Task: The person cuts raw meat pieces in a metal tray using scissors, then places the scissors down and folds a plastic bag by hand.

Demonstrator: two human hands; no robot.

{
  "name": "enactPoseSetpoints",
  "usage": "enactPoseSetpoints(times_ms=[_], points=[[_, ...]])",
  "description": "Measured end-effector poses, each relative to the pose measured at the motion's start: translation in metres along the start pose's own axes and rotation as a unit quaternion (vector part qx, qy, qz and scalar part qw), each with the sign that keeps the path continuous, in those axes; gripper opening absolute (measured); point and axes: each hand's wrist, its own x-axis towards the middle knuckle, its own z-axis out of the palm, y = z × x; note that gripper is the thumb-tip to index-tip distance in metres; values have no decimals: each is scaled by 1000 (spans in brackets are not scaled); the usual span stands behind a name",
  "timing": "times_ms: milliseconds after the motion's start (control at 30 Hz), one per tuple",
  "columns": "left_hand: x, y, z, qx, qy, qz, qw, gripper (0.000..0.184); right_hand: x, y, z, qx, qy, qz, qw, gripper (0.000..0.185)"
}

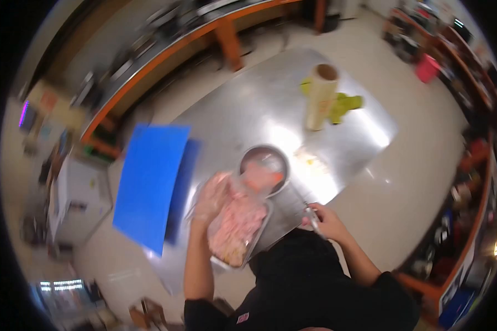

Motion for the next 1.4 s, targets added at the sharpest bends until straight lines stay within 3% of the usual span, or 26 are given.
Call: enactPoseSetpoints(times_ms=[33, 67, 133, 233, 267, 367, 467, 567, 667, 767, 867, 967, 1067, 1167, 1233, 1333, 1400], points=[[-7, 2, 2, -179, -11, -165, 970, 25, 3, -5, 10, 16, -39, 29, 999, 43], [-15, 0, 7, -355, -6, -311, 882, 26, 8, -20, 17, 31, -71, 59, 995, 40], [-17, -4, 12, -458, 45, -404, 791, 29, 18, -46, 34, 42, -106, 97, 989, 32], [-26, 8, -3, -417, 20, -428, 801, 25, 22, -47, 39, 9, -158, 52, 986, 34], [-31, 21, -9, -417, 43, -429, 800, 26, 22, -47, 40, 12, -172, 62, 983, 34], [-64, 27, -20, -329, -25, -493, 805, 26, 24, -53, 38, 12, -233, 91, 968, 36], [-87, 44, -29, -388, -29, -561, 731, 29, 28, -43, 48, -5, -320, 76, 944, 41], [-132, 34, -19, -375, 13, -477, 795, 32, 31, -25, 65, -55, -356, 30, 933, 47], [-157, 26, -13, -185, -67, -562, 803, 42, 37, -30, 69, -121, -368, 43, 921, 53], [-181, 20, -5, 44, -197, -512, 835, 48, 39, -25, 62, -150, -356, 52, 921, 57], [-170, 25, -21, 8, -276, -585, 762, 54, 42, -29, 50, -194, -325, 63, 924, 60], [-236, 4, -4, -239, -48, -464, 851, 53, 43, -23, 39, -194, -283, 28, 939, 61], [-176, 22, -7, -46, -65, -411, 908, 39, 40, -38, 34, -175, -262, 48, 948, 44], [-119, 21, 23, -100, -69, -283, 951, 33, 34, -42, 32, -153, -243, 52, 956, 36], [-80, 21, 51, -33, -97, -252, 962, 30, 29, -47, 32, -147, -237, 59, 958, 36], [-40, -1, 110, -69, -247, -404, 878, 29, 22, -47, 26, -150, -226, 70, 960, 50], [-3, -7, 125, -62, -316, -435, 841, 29, 20, -42, 23, -128, -201, 66, 969, 40]])
